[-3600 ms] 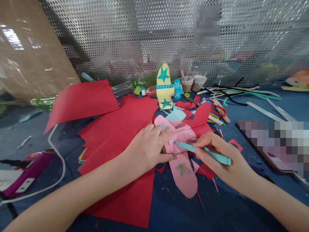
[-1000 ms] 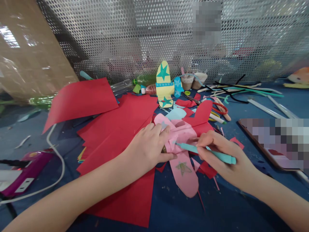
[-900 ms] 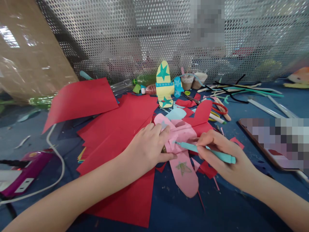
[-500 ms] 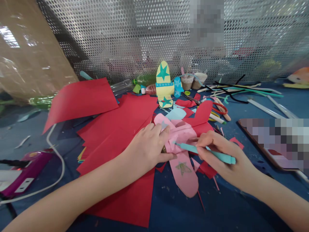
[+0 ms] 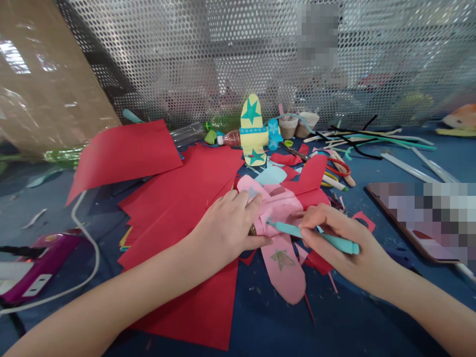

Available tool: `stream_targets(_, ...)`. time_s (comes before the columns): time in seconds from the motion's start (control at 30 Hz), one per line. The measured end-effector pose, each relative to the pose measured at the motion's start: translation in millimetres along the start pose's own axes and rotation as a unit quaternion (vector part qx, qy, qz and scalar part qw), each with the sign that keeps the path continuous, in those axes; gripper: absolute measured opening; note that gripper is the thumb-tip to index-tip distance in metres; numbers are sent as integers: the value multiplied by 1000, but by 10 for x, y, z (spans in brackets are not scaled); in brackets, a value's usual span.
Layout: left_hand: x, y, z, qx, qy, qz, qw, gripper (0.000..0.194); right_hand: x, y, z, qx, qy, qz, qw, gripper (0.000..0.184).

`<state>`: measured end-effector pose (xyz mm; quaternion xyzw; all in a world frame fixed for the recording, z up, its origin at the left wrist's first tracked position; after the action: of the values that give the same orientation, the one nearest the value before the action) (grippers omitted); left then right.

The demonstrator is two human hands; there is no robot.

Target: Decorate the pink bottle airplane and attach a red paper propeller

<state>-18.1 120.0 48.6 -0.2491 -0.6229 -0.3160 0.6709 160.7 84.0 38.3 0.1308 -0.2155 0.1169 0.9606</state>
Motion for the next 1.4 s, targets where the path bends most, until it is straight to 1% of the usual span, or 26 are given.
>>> stream_targets(0.17, 2, 2, -4, -2, 2, -1, 1000, 68, -13, -9, 5, 3, -3, 26, 1000, 15)
stream_targets(0.23, 0, 3, 0, 2, -3, -1, 1000, 71, -21, -11, 11, 4, -3, 32, 999, 14)
stream_targets(0.37, -5, 5, 4, 1, -7, -9, 1000, 76, -33, -11, 11, 2, -12, 34, 999, 14)
stream_targets(0.5, -9, 7, 2, 0, -10, -6, 1000, 73, -35, -16, -5, -5, -12, 38, 999, 12)
stream_targets(0.8, 3, -6, 0, -3, -14, -9, 1000, 71, -14, -25, 29, 4, -23, 27, 999, 13)
stream_targets(0.93, 4, -6, 1, -1, -15, -9, 1000, 73, -15, -15, 31, 0, -24, 18, 1000, 12)
stream_targets(1.23, -6, 6, -4, 10, -11, 15, 1000, 77, -12, -13, 38, 6, -29, 24, 999, 15)
stream_targets(1.4, 4, 4, 0, 13, -16, 17, 1000, 75, -5, 1, 46, 11, -33, 10, 999, 17)
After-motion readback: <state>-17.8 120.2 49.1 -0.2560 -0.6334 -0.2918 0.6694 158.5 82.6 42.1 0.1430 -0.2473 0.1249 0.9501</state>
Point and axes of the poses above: each hand's wrist, its own y-axis towards the middle knuckle, its own x-axis out of the back of the hand, z = x × y, the point moved 4 cm from there along y, towards the middle knuckle, and after that the axes turned 6 degrees about -x, right-handed, at the moved point
